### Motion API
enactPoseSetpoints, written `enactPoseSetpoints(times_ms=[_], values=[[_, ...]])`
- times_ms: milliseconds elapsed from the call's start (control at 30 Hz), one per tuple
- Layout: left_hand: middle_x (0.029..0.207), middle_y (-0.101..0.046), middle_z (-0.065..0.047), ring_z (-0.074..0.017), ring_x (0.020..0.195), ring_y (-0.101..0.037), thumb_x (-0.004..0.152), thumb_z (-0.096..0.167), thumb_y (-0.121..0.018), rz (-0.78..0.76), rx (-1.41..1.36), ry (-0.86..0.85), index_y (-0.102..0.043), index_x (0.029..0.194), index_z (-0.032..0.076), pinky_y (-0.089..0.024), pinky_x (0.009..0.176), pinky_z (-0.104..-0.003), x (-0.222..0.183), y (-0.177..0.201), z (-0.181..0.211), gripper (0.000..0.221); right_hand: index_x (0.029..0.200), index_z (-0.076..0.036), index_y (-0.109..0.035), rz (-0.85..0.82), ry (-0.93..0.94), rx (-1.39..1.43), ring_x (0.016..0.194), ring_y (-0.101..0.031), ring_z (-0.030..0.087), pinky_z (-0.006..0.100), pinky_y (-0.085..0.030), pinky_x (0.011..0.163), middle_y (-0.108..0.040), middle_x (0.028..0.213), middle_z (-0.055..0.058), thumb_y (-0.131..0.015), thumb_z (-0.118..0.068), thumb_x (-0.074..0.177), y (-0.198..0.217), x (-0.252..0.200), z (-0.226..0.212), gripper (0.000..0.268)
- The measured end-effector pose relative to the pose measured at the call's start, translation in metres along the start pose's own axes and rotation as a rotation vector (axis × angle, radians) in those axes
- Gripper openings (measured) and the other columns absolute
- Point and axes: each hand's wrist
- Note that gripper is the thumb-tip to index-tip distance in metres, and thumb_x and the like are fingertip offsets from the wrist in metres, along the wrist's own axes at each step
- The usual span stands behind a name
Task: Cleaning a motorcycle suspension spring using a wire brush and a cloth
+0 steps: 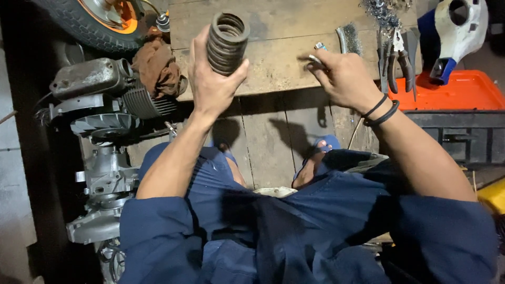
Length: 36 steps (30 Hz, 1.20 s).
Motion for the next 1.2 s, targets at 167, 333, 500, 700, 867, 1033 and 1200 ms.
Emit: enactPoseSetpoints(times_ms=[167, 333, 500, 700, 867, 1033, 1200], values=[[0.112, -0.069, -0.008, -0.0208, 0.09, -0.074, 0.084, 0.035, -0.084, -0.048, -0.271, 0.184, -0.042, 0.133, 0.017, -0.067, 0.077, -0.04, 0.008, 0.008, 0.014, 0.067, 0.132, -0.012, -0.069, -0.086, -0.157, -0.165, 0.057, -0.063, 0.017, 0.033, -0.052, 0.051, -0.076, 0.087, 0.008, -0.067, -0.019, 0.108, -0.006, -0.003, 0.036, 0.025], [0.107, -0.067, -0.009, -0.0216, 0.091, -0.069, 0.085, 0.026, -0.083, -0.088, -0.412, 0.192, -0.049, 0.127, 0.012, -0.064, 0.08, -0.036, 0.008, 0.009, 0.02, 0.056, 0.137, -0.007, -0.068, 0.097, -0.062, -0.302, 0.084, -0.069, 0.045, 0.051, -0.052, 0.068, -0.075, 0.103, 0.023, -0.063, -0.001, 0.098, 0.004, -0.021, 0.128, 0.04], [0.106, -0.072, -0.004, -0.0174, 0.091, -0.071, 0.08, 0.027, -0.085, -0.144, -0.356, 0.307, -0.05, 0.13, 0.015, -0.06, 0.082, -0.034, 0.003, 0.002, 0.029, 0.062, 0.079, -0.008, -0.058, 0.053, -0.823, 0.18, 0.078, -0.067, 0.021, 0.038, -0.044, 0.071, -0.073, 0.085, 0.011, -0.035, -0.027, 0.108, 0.02, -0.039, 0.165, 0.041], [0.104, -0.07, -0.004, -0.0176, 0.089, -0.069, 0.08, 0.023, -0.083, -0.14, -0.393, 0.294, -0.051, 0.126, 0.015, -0.06, 0.081, -0.035, 0.007, -0.001, 0.036, 0.057, 0.091, -0.004, -0.052, 0.105, -0.893, -0.026, 0.091, -0.058, 0.05, 0.056, -0.041, 0.076, -0.063, 0.099, 0.029, -0.046, -0.036, 0.104, -0.035, -0.055, 0.299, 0.035], [0.107, -0.072, -0.003, -0.0181, 0.091, -0.071, 0.078, 0.025, -0.085, -0.101, -0.287, 0.326, -0.051, 0.126, 0.017, -0.061, 0.081, -0.036, 0.009, 0.002, 0.025, 0.058, 0.116, 0.001, -0.065, 0.181, -0.775, -0.158, 0.1, -0.062, 0.054, 0.059, -0.048, 0.088, -0.068, 0.112, 0.034, -0.047, -0.023, 0.103, -0.07, -0.04, 0.318, 0.033], [0.11, -0.07, -0.004, -0.0203, 0.096, -0.069, 0.08, 0.026, -0.084, -0.085, -0.274, 0.294, -0.051, 0.127, 0.015, -0.057, 0.084, -0.038, 0.009, 0.0, 0.014, 0.058, 0.143, 0.001, -0.049, 0.318, -0.831, -0.108, 0.111, -0.057, 0.041, 0.054, -0.053, 0.1, -0.041, 0.134, 0.032, -0.051, -0.003, 0.091, -0.055, -0.022, 0.238, 0.052], [0.11, -0.07, -0.004, -0.0188, 0.097, -0.067, 0.08, 0.026, -0.085, -0.072, -0.27, 0.252, -0.051, 0.128, 0.016, -0.054, 0.086, -0.036, 0.01, -0.003, 0.014, 0.06, 0.114, -0.009, -0.063, 0.066, -0.338, -0.843, 0.094, -0.06, 0.026, 0.037, -0.055, 0.07, -0.064, 0.105, 0.012, -0.067, -0.035, 0.1, -0.052, -0.018, 0.18, 0.03]])
Point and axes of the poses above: each hand's wrist, its own x-axis towards the middle knuckle, its own y-axis out of the back of the hand, z = x × y
